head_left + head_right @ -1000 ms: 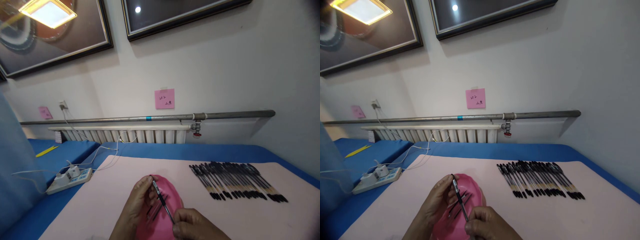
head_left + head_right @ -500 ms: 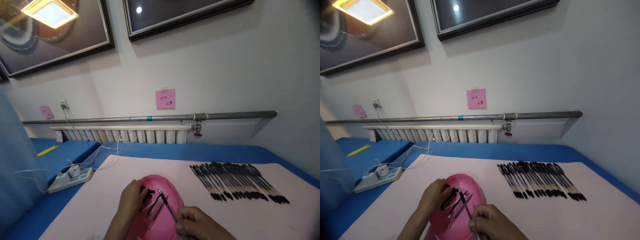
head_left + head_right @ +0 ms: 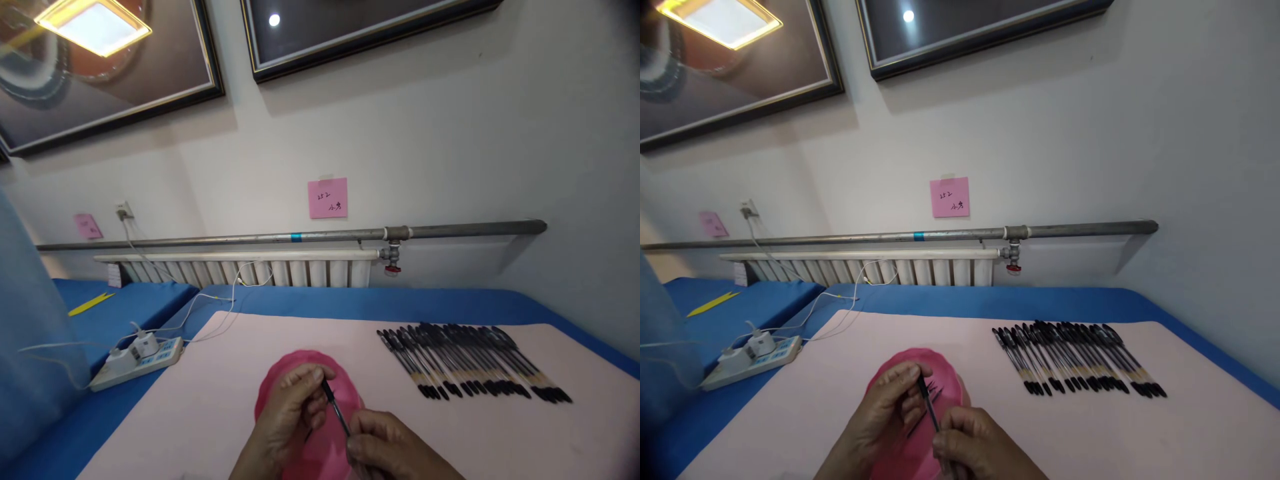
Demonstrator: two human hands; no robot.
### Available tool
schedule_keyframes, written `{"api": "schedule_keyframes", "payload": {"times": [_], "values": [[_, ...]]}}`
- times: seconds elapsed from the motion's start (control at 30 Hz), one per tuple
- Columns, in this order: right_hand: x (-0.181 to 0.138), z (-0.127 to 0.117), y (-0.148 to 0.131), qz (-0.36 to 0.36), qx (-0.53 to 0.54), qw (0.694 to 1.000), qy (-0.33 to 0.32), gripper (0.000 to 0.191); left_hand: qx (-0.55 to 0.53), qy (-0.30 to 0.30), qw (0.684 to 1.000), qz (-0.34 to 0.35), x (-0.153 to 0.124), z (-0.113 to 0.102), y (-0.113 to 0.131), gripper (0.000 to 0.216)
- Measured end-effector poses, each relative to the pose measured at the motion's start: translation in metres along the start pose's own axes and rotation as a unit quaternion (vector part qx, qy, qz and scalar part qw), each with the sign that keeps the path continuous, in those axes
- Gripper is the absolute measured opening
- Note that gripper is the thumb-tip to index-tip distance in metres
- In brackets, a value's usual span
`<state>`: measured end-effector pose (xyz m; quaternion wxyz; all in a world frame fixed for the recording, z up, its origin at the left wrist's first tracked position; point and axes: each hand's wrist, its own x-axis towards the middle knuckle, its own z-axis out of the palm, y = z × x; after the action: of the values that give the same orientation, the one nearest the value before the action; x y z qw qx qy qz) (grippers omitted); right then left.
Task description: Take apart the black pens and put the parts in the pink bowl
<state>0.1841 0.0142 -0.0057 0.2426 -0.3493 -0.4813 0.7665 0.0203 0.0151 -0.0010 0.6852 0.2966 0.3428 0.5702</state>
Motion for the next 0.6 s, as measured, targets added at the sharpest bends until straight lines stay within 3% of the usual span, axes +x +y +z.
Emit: {"api": "schedule_keyframes", "payload": {"times": [0.13, 0.27, 0.43, 0.6], "values": [[0.0059, 0.0006, 0.0019, -0.041, 0.022, 0.999, 0.006, 0.025, -0.025, 0.005, 1.0, 0.009, 0.0014, 0.0007, 0.004, 0.02], [0.0068, 0.0016, 0.0021, 0.002, 0.104, 0.993, -0.046, 0.036, -0.047, 0.024, 0.999, 0.006, 0.0022, 0.0011, 0.0053, 0.024], [0.0037, 0.0026, -0.0002, -0.027, 0.135, 0.99, -0.033, 0.029, -0.04, 0.036, 0.998, 0.015, 0.0015, 0.0034, 0.0059, 0.025], [0.0005, 0.0074, -0.0049, 0.05, 0.184, 0.982, -0.009, 0.025, -0.033, 0.034, 0.999, 0.025, -0.001, 0.0059, 0.009, 0.025]]}}
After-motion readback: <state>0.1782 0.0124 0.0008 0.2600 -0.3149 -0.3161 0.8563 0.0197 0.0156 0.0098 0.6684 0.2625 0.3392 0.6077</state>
